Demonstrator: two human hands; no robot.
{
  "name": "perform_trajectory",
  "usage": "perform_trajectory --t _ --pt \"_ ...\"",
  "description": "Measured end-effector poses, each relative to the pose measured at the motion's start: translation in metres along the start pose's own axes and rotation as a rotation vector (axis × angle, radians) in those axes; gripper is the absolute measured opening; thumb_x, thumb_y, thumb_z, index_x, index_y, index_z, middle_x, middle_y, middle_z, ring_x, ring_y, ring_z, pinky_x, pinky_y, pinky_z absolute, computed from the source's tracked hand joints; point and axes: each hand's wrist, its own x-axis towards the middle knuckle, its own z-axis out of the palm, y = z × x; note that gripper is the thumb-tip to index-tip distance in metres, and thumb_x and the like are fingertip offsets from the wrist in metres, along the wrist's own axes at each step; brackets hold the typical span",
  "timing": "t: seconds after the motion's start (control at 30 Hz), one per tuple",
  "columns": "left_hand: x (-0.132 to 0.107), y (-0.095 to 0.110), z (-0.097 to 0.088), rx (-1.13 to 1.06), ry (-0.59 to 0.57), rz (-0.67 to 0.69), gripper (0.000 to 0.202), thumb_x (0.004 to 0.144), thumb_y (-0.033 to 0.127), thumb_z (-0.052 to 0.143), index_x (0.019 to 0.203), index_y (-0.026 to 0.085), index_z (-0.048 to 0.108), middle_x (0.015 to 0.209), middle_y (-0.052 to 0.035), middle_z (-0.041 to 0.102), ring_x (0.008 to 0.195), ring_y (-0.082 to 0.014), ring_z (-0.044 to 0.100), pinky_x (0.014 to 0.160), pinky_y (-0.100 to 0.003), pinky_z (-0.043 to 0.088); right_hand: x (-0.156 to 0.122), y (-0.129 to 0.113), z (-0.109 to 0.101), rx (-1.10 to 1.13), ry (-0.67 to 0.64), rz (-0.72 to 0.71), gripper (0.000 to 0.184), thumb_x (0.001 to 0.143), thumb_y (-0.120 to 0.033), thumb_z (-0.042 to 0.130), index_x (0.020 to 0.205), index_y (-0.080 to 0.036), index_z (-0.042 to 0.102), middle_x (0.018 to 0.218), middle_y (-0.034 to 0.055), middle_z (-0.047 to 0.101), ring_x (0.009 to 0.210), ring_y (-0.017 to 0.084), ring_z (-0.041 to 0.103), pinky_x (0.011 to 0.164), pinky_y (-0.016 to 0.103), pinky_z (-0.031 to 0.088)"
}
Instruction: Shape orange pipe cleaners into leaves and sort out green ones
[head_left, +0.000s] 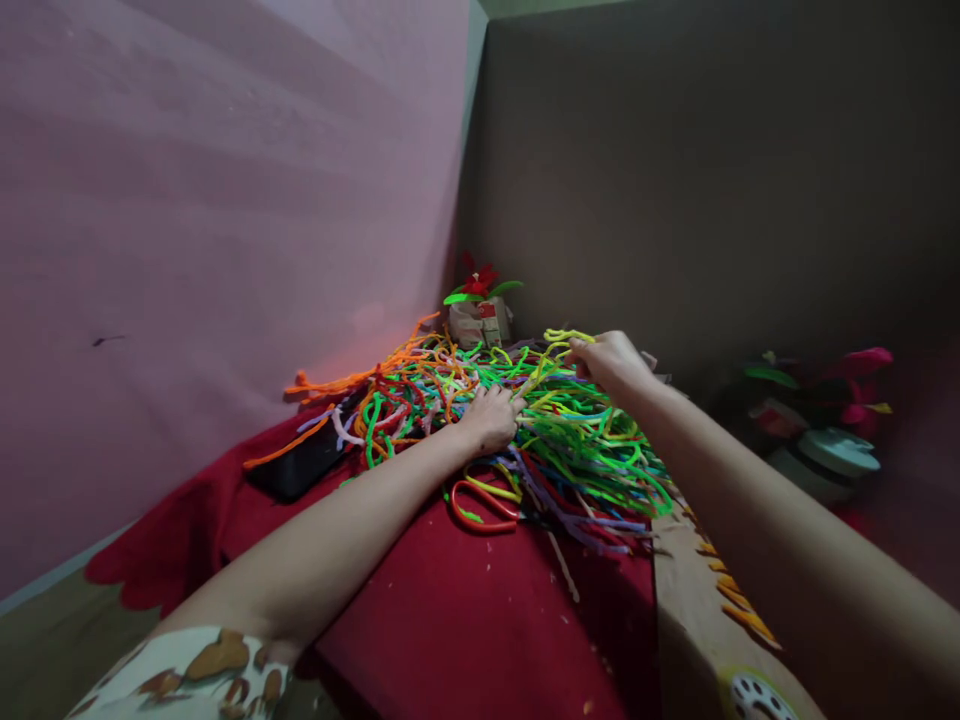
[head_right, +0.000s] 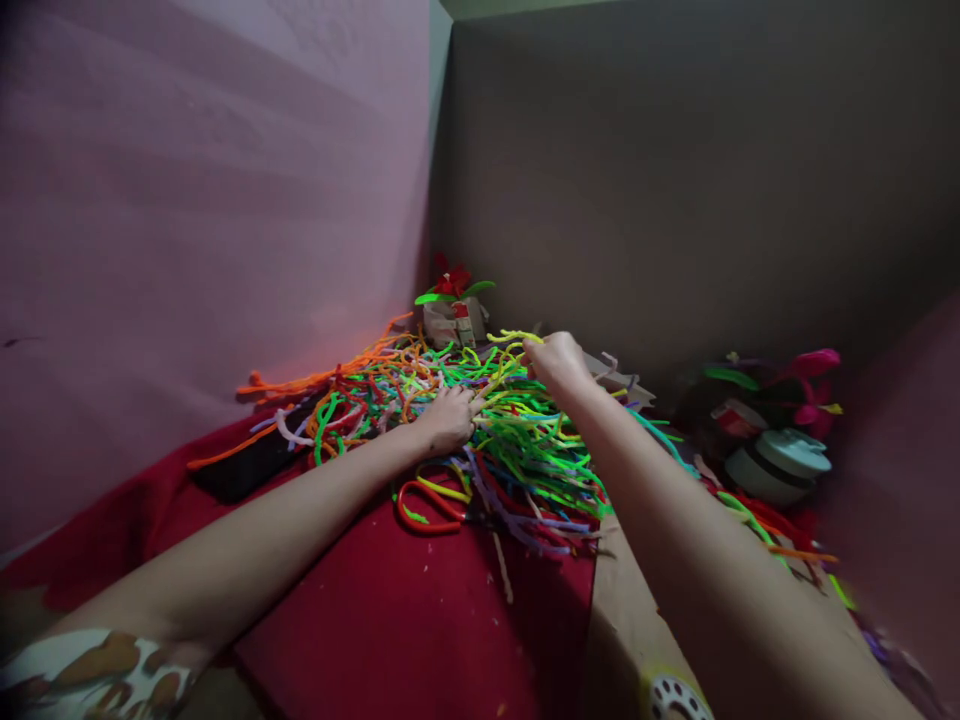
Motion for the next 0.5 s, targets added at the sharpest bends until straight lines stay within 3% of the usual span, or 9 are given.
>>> perform_trajectory --t 0.13,0.27,0.4,0.5 --pt "-0.001 0.0 0.0 0.008 -0.003 -0.001 0.034 0.083 0.025 0.039 0.112 0.02 0.056 0.105 -0.0105 0.056 0.1 -0.0259 0.047 0.087 -0.044 0.036 0.014 0.005 0.035 0.101 -0.141 0.131 0.03 0.067 -0.033 0.068 0.049 -0.015 0.052 0.039 -0.0001 0.046 0.034 0.007 0.033 0.038 0.024 0.03" --pt "-0.001 0.002 0.004 0.022 0.009 -0.005 0.032 0.082 0.02 0.037 0.104 0.015 0.06 0.109 -0.0127 0.056 0.106 -0.0266 0.045 0.092 -0.044 0.033 0.02 0.011 0.058 0.204 -0.138 0.162 0.027 0.061 -0.032 0.072 0.052 -0.016 0.053 0.04 -0.0029 0.044 0.036 0.008 0.036 0.039 0.023 0.031" --pt "0.0 0.002 0.006 0.015 0.012 -0.01 0.031 0.082 0.021 0.038 0.104 0.016 0.06 0.109 -0.0123 0.056 0.106 -0.0264 0.045 0.092 -0.044 0.033 0.021 0.015 0.066 0.335 -0.052 0.126 0.017 0.064 -0.025 0.068 0.056 -0.017 0.055 0.043 -0.0043 0.045 0.043 0.01 0.044 0.045 0.022 0.035" --pt "0.0 0.001 0.005 0.004 0.019 -0.015 0.032 0.084 0.025 0.037 0.106 0.018 0.059 0.112 -0.012 0.054 0.105 -0.0269 0.045 0.089 -0.044 0.035 0.019 0.011 0.056 0.462 0.022 0.097 0.017 0.07 -0.019 0.061 0.056 -0.017 0.053 0.045 -0.0042 0.047 0.042 0.009 0.044 0.046 0.022 0.036"
